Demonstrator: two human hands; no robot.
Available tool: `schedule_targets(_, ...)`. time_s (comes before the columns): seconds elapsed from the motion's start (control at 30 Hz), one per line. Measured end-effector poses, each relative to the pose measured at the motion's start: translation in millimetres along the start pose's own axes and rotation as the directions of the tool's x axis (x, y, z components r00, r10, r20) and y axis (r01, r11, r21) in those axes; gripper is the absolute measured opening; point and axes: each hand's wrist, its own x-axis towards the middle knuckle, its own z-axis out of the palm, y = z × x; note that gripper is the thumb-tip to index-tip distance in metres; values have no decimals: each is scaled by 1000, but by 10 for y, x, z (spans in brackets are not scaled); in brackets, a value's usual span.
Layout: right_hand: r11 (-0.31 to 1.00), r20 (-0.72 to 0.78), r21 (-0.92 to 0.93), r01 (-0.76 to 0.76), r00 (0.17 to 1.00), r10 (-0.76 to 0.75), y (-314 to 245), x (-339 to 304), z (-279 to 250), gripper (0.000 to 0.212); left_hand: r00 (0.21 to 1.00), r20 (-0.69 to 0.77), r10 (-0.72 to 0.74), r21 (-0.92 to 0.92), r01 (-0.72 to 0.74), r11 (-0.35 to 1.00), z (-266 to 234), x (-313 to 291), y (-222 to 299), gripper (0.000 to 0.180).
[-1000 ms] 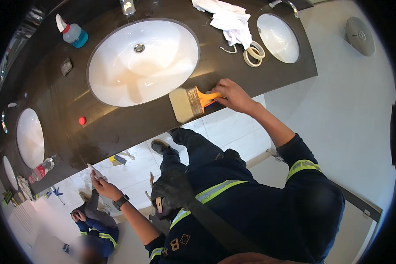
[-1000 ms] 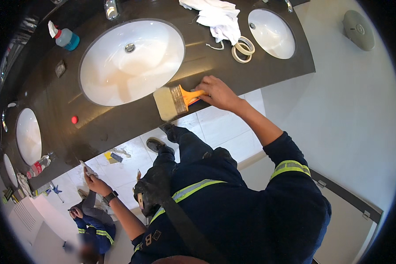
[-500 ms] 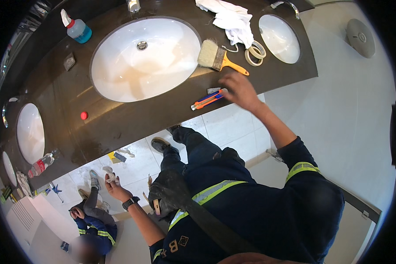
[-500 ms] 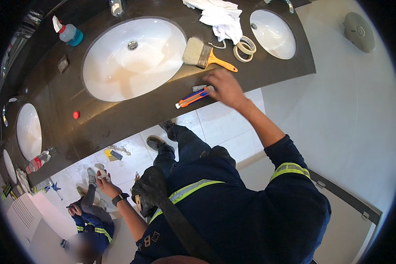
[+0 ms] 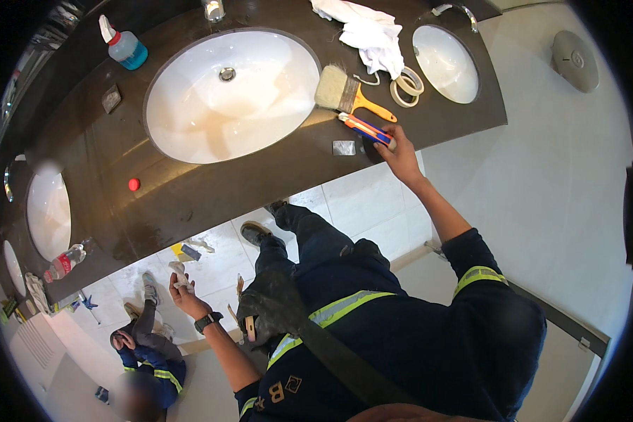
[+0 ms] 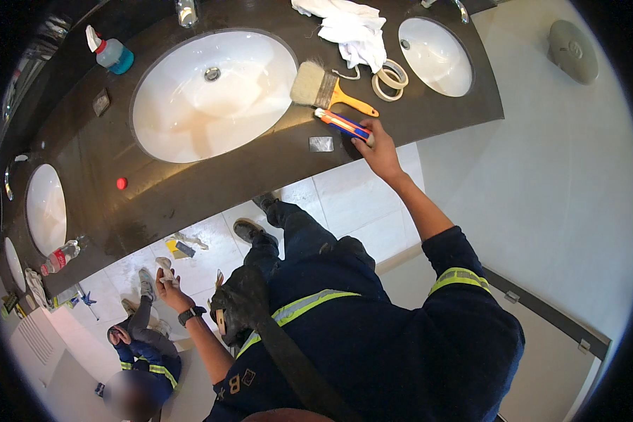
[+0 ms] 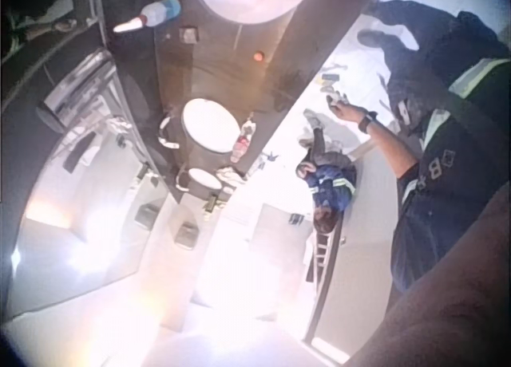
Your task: The person cleans a bathroom countertop using a cloth and a scraper. They wipe the surface, scrape off residue, and wipe again, repeating the process across different sections of the countertop.
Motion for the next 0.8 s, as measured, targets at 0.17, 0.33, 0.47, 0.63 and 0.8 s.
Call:
schedule_targets(0.17, 619, 435, 645, -448, 881, 184, -392, -83, 93, 43, 940, 296, 168, 212, -236, 948, 136, -292, 276, 36)
schedule_targets(0.33, 344, 723, 671, -657, 684, -102, -1266, -186, 589, 49, 846, 507, 165, 151, -275, 949, 568, -583, 468, 35)
schedule_targets(0.47, 345, 757, 653, -674, 574, -312, -1960, -76, 1208, 59, 872, 490, 16, 50, -46, 998, 585, -651, 240, 38)
schedule_targets(0.63, 656, 890, 453, -603, 270, -367, -2382, 21, 1628, 64, 935, 349, -58, 45, 45, 998, 292, -951, -165, 38)
schedule_targets(0.8, 865, 910, 393, -311, 268, -317, -2727, -5, 2077, 48, 971, 225, -84, -40, 95, 995, 136, -1097, -345, 39)
